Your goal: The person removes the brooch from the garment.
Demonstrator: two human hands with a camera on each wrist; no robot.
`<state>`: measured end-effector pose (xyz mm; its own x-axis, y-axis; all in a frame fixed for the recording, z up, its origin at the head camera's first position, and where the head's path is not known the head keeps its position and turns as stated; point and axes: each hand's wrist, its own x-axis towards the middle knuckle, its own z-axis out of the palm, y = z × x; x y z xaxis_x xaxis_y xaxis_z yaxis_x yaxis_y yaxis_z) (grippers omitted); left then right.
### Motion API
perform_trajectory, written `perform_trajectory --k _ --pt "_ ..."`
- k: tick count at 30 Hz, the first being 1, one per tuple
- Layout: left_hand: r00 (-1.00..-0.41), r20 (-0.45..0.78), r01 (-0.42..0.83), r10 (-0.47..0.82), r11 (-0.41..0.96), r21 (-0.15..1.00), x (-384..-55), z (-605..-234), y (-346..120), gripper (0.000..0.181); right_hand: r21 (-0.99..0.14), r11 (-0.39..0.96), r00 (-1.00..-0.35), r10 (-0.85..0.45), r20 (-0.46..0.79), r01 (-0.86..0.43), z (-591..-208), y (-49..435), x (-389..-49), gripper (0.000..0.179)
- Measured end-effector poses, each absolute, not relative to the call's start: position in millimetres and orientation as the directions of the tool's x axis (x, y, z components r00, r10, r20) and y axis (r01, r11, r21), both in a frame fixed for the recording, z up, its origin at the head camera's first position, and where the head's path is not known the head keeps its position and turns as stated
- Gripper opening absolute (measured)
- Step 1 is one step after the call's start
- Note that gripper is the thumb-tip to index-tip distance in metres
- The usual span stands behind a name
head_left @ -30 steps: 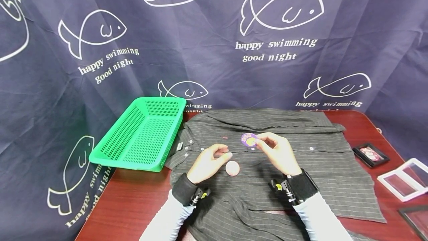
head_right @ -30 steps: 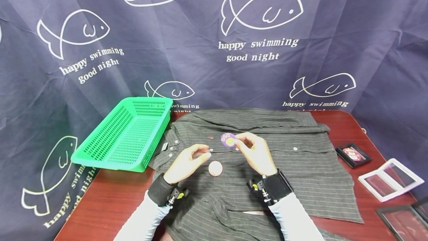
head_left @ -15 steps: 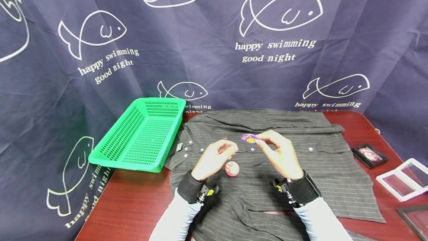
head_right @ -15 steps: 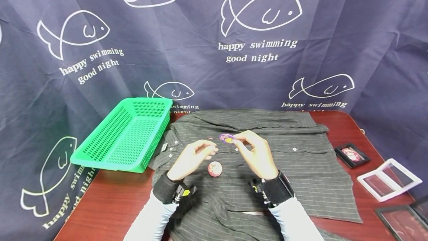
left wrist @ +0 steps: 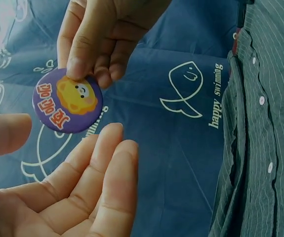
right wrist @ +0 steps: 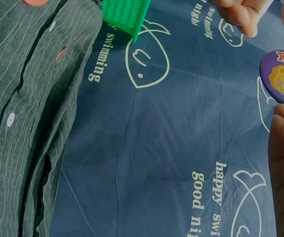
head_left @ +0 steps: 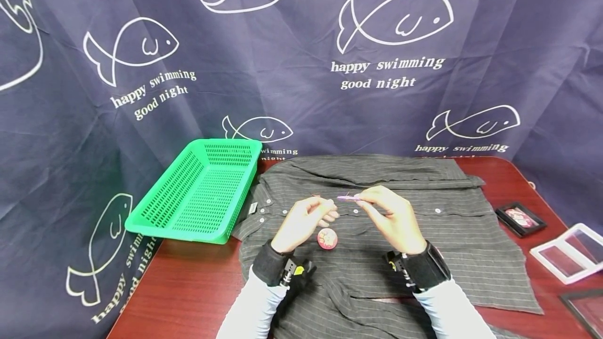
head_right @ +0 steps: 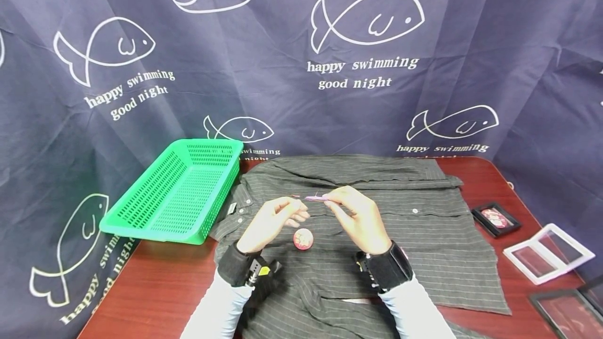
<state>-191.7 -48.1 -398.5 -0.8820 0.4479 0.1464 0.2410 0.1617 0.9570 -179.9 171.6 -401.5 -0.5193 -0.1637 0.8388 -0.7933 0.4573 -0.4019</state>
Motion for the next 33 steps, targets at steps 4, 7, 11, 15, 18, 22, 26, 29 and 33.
perform_trajectory --k 4,7,11,15,18,22,26,29,33 --pt "-0.881 0.129 0.211 0.456 0.134 0.968 -191.4 -398.3 -47.1 0.038 -0.376 0.461 -0.502 -0.188 0.844 -0.804 -401.4 169.6 -178.4 0.033" --pt "-0.883 0.119 0.189 0.453 0.111 0.976 -191.1 -398.1 -45.7 0.039 -0.360 0.454 -0.491 -0.212 0.845 -0.815 -402.3 168.2 -177.9 0.034" --pt "-0.889 0.109 0.165 0.444 0.090 0.982 -190.7 -398.7 -44.4 0.039 -0.327 0.440 -0.461 -0.240 0.854 -0.836 -403.9 166.7 -178.7 0.035" --pt "-0.892 0.108 0.160 0.439 0.081 0.984 -190.5 -399.8 -45.0 0.038 -0.305 0.437 -0.441 -0.255 0.861 -0.846 -404.4 165.6 -179.2 0.025" --pt "-0.893 0.109 0.155 0.436 0.072 0.985 -190.7 -399.8 -45.6 0.037 -0.292 0.430 -0.429 -0.268 0.863 -0.855 -404.9 165.4 -179.5 0.010" --pt "-0.898 0.103 0.141 0.427 0.057 0.988 -191.5 -400.2 -46.8 0.036 -0.279 0.406 -0.413 -0.294 0.862 -0.870 -406.4 164.8 -180.4 0.030" --pt "-0.902 0.102 0.127 0.419 0.033 0.991 -191.9 -400.2 -48.4 0.032 -0.272 0.377 -0.398 -0.314 0.862 -0.885 -407.9 164.2 -181.8 0.032" --pt "-0.903 0.096 0.115 0.418 0.020 0.993 -192.1 -399.9 -49.2 0.031 -0.272 0.362 -0.393 -0.320 0.862 -0.892 -408.6 163.8 -182.4 0.032" --pt "-0.907 0.081 0.100 0.413 0.025 0.995 -192.6 -399.9 -49.7 0.028 -0.281 0.353 -0.398 -0.326 0.857 -0.893 -409.3 163.4 -182.9 0.029"
